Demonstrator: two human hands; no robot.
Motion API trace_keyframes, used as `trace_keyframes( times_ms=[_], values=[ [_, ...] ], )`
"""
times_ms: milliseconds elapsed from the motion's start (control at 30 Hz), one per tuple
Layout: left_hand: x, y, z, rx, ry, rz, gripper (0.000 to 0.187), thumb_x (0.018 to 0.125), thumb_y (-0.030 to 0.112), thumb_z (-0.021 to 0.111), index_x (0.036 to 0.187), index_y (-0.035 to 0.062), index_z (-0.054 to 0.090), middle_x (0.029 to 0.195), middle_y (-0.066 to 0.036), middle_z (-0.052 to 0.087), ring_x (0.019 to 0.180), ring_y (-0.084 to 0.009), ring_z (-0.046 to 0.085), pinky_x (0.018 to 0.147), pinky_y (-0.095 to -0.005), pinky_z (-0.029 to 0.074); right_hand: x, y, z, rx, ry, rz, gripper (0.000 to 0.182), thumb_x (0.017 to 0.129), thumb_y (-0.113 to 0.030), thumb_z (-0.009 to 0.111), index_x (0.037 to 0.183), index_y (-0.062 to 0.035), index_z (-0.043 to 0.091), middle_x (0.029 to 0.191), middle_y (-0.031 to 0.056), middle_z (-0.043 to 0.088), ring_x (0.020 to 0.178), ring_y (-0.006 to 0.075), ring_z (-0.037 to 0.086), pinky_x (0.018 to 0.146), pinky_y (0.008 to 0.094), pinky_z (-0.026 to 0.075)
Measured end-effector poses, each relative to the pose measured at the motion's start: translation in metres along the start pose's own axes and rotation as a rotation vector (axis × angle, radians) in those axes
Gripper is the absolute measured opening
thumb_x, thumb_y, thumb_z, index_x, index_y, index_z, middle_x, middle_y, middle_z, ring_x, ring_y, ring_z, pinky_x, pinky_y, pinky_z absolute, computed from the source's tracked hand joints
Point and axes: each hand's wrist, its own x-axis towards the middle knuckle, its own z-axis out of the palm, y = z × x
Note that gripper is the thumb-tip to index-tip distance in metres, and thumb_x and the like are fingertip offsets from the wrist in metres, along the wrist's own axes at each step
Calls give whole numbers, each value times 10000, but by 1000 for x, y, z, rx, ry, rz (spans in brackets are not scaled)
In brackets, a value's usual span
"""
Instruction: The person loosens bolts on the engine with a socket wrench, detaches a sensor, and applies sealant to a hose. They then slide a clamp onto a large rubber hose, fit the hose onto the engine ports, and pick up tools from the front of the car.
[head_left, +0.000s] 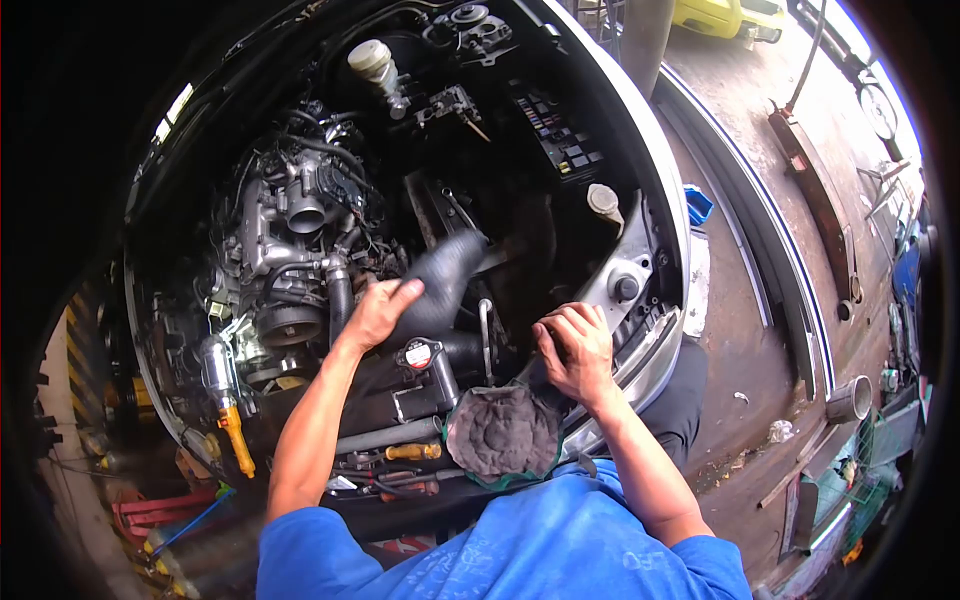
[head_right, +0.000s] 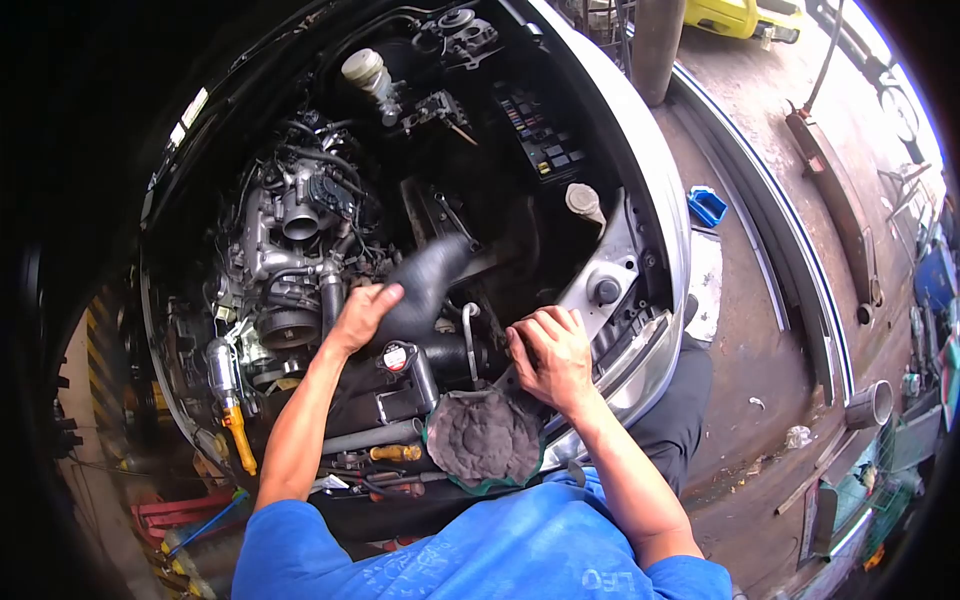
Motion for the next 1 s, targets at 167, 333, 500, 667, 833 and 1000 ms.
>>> trace_keyframes(
  times_ms=[167,333,500,667,833,1000],
  values=[
    [-10,-32,-13,-285,338,74,547,1071,477,529,1033,-47,680,947,13,622,902,-79,531,842,-253,440,14,-13,13,-106,-12,69,61,879,-134,725,880,-79,696,851,66,663,852,270,623,760,395,447],
    [-8,-14,-11,-513,278,55,585,1082,455,498,1315,-75,583,1268,-138,671,1119,-188,667,988,-311,521,100,-32,69,375,-352,332,456,998,-372,621,1213,31,628,1148,263,679,1100,428,655,928,474,521],
    [-4,-17,-14,-491,156,37,619,1048,426,585,1455,-27,473,1403,-105,589,1287,-196,555,1117,-348,415,178,-33,158,688,-475,648,946,905,-575,693,1530,63,380,1411,336,548,1288,394,582,1085,465,446],
    [-20,-11,-17,-189,96,34,886,853,381,842,1495,-25,388,1435,-122,526,1307,-209,502,1141,-352,373,188,-13,174,1230,-590,892,903,862,-458,795,1488,72,418,1402,265,539,1294,342,525,1083,458,422],
    [-29,-11,-24,-111,-97,-123,900,780,235,900,1483,-38,407,1395,-111,555,1317,-209,493,1157,-348,351,189,-26,175,1246,-474,593,885,822,-377,855,1445,105,451,1258,230,657,1131,278,652,1014,392,505],
    [-37,-13,-35,-53,-164,-219,904,721,161,928,1455,-47,443,1389,-115,571,1310,-196,508,1139,-327,382,194,-36,194,1190,-536,560,1013,799,-381,868,1509,131,358,1340,276,614,1192,300,637,1057,390,481]
  ],
)
